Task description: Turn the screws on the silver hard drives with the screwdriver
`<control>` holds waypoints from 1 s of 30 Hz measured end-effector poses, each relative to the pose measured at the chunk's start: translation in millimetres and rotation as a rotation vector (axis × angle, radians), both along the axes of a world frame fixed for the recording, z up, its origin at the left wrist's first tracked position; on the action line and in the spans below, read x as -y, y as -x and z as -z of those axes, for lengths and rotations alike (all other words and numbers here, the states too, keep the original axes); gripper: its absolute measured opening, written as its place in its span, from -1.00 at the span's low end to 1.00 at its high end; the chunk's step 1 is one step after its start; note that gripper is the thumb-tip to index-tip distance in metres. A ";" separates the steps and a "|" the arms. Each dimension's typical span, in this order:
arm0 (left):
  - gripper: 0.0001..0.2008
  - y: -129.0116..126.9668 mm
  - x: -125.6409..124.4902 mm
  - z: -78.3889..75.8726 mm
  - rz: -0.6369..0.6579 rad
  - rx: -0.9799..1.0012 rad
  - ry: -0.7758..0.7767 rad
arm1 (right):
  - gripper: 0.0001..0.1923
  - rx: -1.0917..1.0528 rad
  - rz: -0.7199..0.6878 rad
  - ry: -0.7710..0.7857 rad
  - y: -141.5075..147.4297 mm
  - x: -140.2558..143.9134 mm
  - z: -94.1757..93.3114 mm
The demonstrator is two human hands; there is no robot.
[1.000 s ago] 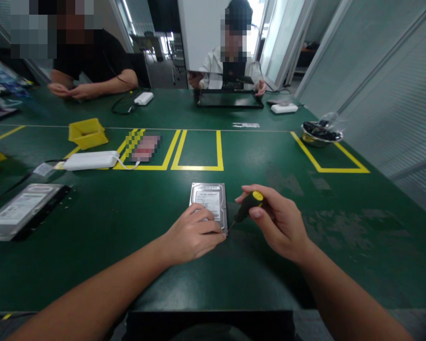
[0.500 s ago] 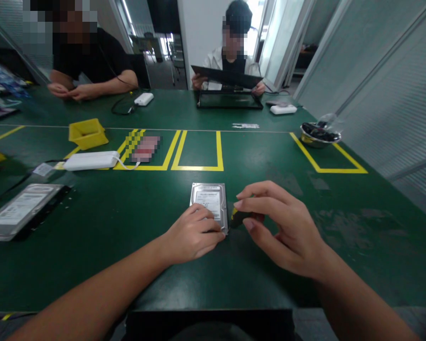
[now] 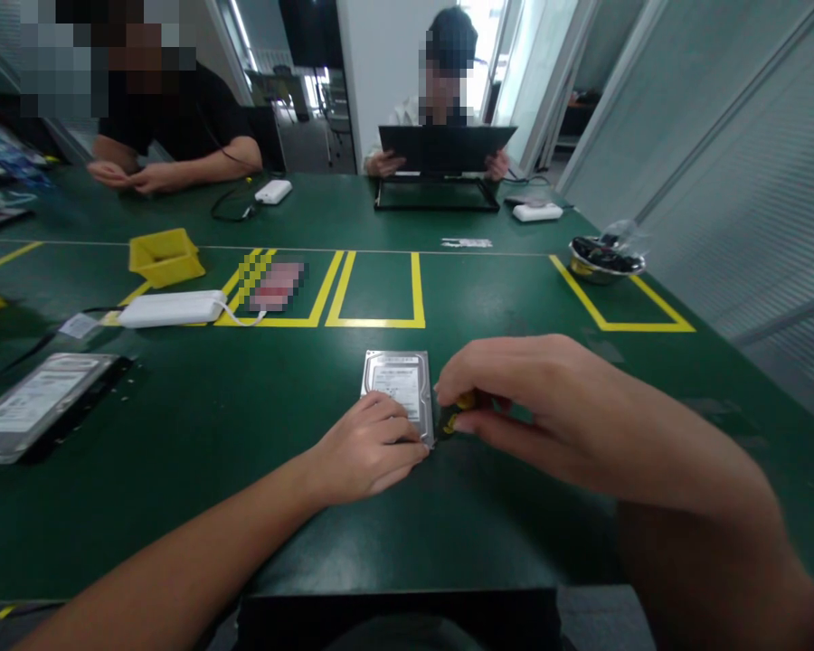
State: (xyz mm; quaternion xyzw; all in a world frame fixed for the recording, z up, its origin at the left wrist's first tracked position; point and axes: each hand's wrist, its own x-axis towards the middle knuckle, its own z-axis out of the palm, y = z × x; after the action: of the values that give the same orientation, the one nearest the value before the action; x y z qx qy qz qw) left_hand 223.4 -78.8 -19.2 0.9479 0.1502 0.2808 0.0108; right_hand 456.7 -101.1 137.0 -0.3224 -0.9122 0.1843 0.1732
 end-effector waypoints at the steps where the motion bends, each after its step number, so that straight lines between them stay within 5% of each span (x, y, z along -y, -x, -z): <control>1: -0.85 0.0 0.0 0.2 0.002 0.007 0.001 | -0.90 0.012 -0.022 0.015 0.3 -0.4 -2.4; 17: -0.81 1.0 -0.3 -1.5 0.004 -0.034 0.050 | -0.84 0.072 0.044 -0.114 3.3 -0.2 2.6; 30: -0.80 1.7 0.6 -3.4 0.005 -0.045 0.088 | -0.76 0.036 -0.006 -0.065 -0.9 -5.7 0.4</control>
State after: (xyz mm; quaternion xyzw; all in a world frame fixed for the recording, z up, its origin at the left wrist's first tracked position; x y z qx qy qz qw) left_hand 221.7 -79.4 -15.8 0.9529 0.1600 0.2527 0.0498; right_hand 457.6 -95.4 136.6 -0.3171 -0.9217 0.1495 0.1663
